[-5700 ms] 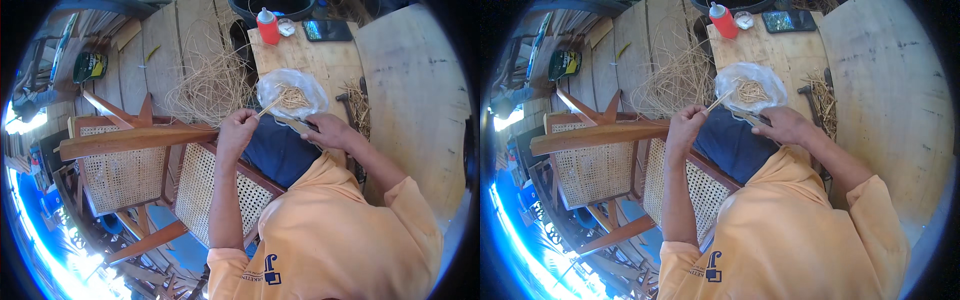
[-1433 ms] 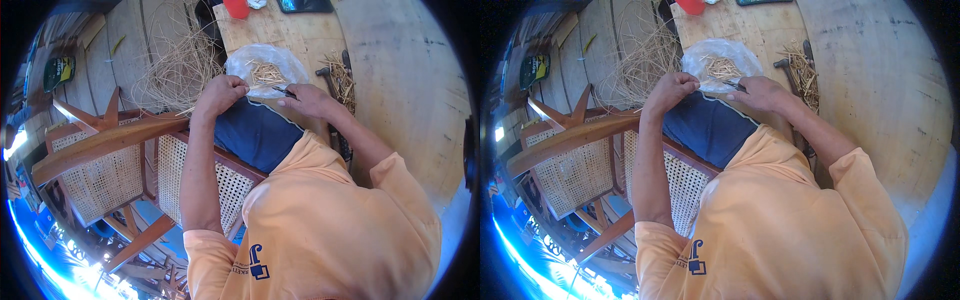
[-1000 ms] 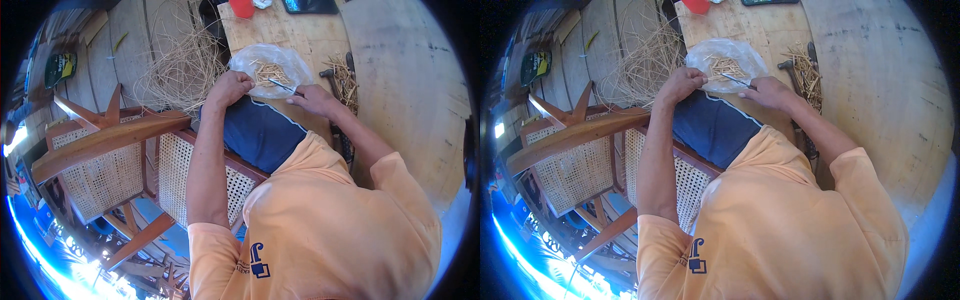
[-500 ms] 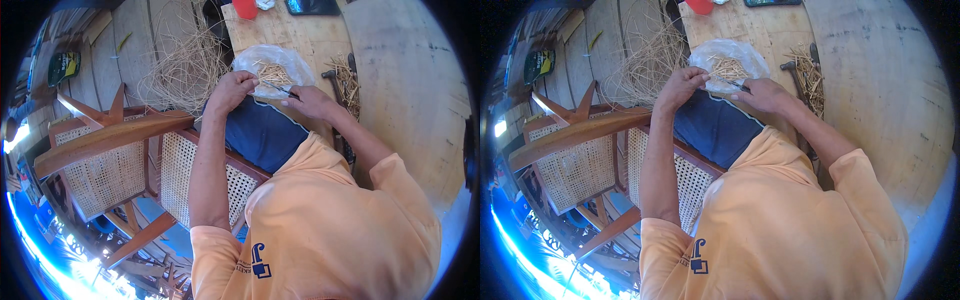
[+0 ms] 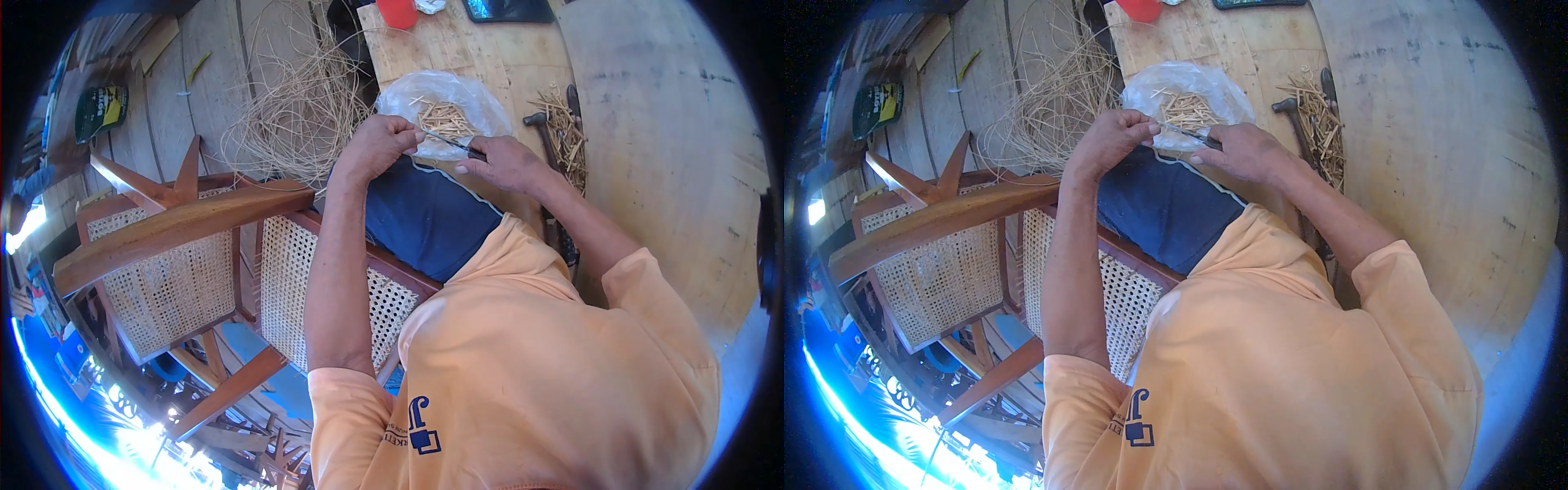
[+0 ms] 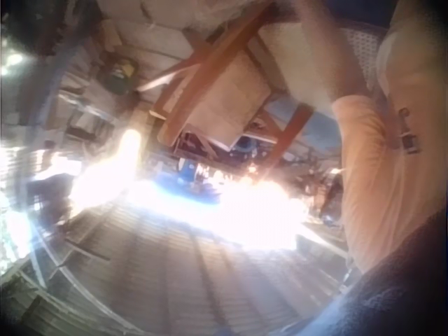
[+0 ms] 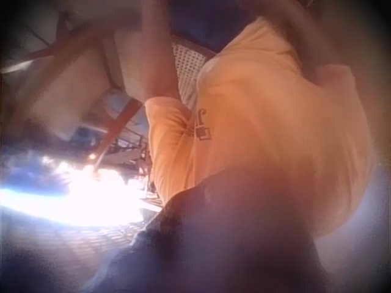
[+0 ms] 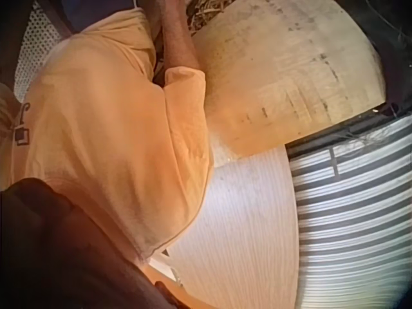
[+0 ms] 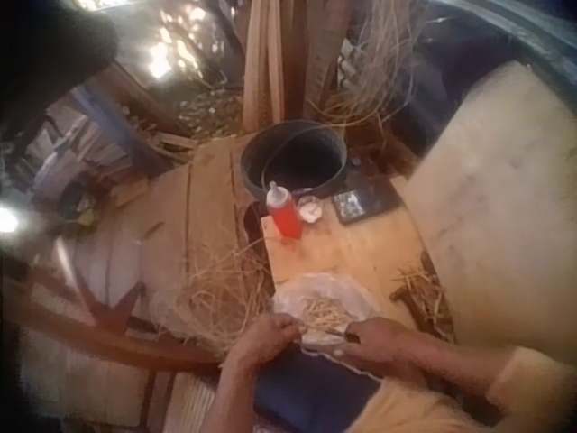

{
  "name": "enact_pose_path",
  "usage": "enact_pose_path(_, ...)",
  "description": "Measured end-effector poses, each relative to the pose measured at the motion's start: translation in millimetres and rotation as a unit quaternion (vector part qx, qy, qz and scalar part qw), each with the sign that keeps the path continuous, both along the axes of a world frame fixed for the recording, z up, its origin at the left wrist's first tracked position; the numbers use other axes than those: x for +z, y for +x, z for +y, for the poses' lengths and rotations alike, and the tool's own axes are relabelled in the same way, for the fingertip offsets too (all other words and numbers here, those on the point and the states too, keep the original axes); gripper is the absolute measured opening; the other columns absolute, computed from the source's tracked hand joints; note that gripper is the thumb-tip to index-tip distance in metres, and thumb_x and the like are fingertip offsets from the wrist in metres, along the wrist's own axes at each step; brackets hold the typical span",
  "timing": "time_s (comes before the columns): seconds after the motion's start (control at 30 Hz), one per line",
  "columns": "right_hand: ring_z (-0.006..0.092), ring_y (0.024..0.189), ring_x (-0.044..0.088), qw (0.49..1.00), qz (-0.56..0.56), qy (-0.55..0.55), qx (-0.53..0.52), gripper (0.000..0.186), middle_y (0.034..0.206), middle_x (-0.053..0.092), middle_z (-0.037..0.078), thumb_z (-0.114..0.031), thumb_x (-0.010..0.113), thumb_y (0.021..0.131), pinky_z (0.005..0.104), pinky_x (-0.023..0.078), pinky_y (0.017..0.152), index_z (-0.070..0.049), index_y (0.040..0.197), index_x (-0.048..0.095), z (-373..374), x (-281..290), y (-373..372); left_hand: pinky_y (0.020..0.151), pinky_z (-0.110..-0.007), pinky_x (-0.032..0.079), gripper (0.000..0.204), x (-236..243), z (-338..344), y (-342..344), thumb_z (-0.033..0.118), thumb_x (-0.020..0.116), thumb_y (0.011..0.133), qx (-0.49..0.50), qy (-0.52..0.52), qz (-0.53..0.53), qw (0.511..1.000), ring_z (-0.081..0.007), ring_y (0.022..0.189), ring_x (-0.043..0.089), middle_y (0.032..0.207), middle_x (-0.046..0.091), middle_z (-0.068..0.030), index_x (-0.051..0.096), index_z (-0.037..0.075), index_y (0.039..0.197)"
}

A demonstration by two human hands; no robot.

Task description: Caning the seat of a wooden chair by weaving and trimming cane strips.

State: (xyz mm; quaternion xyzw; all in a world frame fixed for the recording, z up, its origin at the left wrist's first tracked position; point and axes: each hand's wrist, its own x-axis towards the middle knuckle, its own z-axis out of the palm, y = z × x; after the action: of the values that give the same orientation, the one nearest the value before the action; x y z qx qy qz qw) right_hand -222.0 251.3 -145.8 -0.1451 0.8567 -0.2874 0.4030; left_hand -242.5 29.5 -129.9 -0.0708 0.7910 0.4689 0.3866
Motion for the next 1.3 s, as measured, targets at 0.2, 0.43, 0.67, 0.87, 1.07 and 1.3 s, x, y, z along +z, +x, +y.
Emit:
enact_pose_path(0.2,0.0341,0.077,0.058,1.0,-0.006,0.019,0.003,0.053,0.079,0.059,0.02,-0.05,0.053,0.078,0.0392,0.044,0.07,0.0,0.094,0.056,4,-1,-2,0.064,-0.026,0.041,0.022,-8,3,-4,0.021,0.062,0.077,-0.02,0.005,-0.002,1.0,-0.0111,0.066,0.053,0.07,0.061,-0.0031,0.066,0.001,0.085)
enact_pose_path(0.43,0.0335,0.075,0.058,1.0,0.014,0.025,0.003,0.05,0.078,0.059,0.019,-0.049,0.054,0.078,0.0391,0.044,0.069,0.0,0.089,0.056,11,-8,-1,0.062,-0.026,0.04,0.024,-15,7,-9,0.024,0.064,0.076,-0.055,-0.027,-0.007,0.998,-0.0117,0.063,0.051,0.067,0.059,-0.0031,0.065,0.001,0.079)
enact_pose_path(0.67,0.0308,0.069,0.058,1.0,-0.007,0.016,-0.016,0.047,0.073,0.059,0.018,-0.046,0.056,0.079,0.0372,0.044,0.065,0.0,0.087,0.058,15,-11,0,0.059,-0.029,0.041,0.025,-24,16,-14,0.026,0.065,0.074,-0.082,-0.033,0.016,0.996,-0.0136,0.059,0.051,0.062,0.058,-0.0061,0.065,0.001,0.073)
enact_pose_path(0.87,0.0163,0.057,0.052,0.994,-0.006,-0.061,-0.092,0.036,0.062,0.055,0.01,-0.034,0.061,0.079,0.0308,0.043,0.056,0.001,0.081,0.057,18,-9,7,0.058,-0.028,0.041,0.022,-5,14,0,0.023,0.063,0.076,-0.064,-0.024,0.022,0.997,-0.0131,0.059,0.053,0.063,0.059,-0.0062,0.065,0.001,0.076)
enact_pose_path(1.07,0.0087,0.052,0.047,0.901,-0.236,-0.287,-0.224,0.024,0.059,0.049,0.001,-0.026,0.059,0.08,0.0227,0.039,0.05,-0.004,0.074,0.055,3,3,2,0.058,-0.025,0.041,0.022,24,29,15,0.021,0.06,0.078,-0.091,0.014,0.022,0.996,-0.0104,0.059,0.05,0.063,0.057,-0.0028,0.063,-0.001,0.079)
enact_pose_path(1.3,0.0074,0.048,0.045,0.913,-0.202,-0.288,-0.207,0.019,0.056,0.047,-0.001,-0.021,0.054,0.081,0.023,0.038,0.046,-0.004,0.073,0.053,-3,7,1,0.059,-0.027,0.043,0.021,9,21,29,0.019,0.059,0.078,-0.078,0.026,0.065,0.995,-0.0126,0.06,0.053,0.066,0.059,-0.0055,0.064,-0.001,0.084)
